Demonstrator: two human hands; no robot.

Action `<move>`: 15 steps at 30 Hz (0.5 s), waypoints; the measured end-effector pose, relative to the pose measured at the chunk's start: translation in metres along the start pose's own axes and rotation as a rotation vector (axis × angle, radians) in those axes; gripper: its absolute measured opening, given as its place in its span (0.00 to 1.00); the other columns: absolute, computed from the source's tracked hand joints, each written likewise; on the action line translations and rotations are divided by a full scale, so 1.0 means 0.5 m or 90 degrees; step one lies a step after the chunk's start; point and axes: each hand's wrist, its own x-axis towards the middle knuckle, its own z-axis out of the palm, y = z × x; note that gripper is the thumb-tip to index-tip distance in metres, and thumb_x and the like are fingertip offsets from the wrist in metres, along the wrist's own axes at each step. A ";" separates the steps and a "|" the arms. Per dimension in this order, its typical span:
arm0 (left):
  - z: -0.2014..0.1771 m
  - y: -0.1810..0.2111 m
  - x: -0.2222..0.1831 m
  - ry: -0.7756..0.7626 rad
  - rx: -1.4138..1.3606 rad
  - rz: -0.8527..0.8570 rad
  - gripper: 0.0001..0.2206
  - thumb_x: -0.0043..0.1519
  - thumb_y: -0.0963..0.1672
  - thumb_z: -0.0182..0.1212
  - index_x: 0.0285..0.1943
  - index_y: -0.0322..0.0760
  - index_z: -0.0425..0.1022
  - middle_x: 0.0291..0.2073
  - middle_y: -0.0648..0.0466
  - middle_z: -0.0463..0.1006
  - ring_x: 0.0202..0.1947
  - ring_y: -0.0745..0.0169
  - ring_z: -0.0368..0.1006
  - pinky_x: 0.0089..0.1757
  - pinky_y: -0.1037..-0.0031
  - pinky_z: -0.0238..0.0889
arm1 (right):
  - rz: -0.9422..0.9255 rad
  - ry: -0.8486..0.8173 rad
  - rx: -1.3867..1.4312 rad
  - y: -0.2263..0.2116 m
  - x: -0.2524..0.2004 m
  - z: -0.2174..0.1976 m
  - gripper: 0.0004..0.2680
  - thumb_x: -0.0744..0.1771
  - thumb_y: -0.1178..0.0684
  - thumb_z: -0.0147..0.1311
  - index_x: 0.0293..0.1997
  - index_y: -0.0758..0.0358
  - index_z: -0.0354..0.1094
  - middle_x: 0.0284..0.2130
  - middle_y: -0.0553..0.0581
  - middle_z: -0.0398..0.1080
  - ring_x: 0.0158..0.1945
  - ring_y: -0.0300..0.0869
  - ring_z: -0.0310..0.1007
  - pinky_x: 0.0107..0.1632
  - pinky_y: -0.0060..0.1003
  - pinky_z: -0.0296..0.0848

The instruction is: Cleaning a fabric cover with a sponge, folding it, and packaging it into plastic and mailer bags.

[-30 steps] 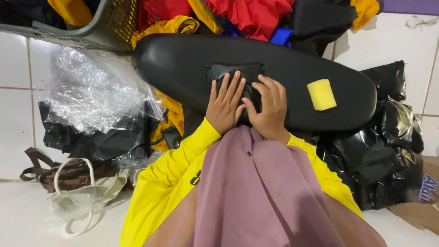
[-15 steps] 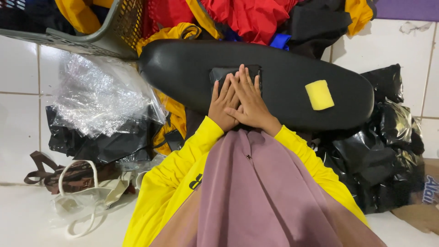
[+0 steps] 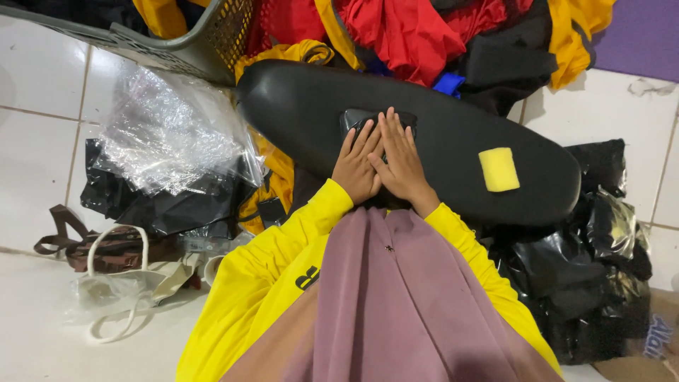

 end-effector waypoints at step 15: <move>0.005 0.000 0.009 -0.013 -0.006 -0.027 0.32 0.66 0.52 0.41 0.80 0.40 0.50 0.78 0.48 0.51 0.80 0.47 0.42 0.71 0.55 0.30 | 0.016 -0.032 0.001 0.033 0.016 0.003 0.28 0.74 0.35 0.39 0.81 0.59 0.34 0.77 0.68 0.39 0.78 0.64 0.38 0.72 0.70 0.37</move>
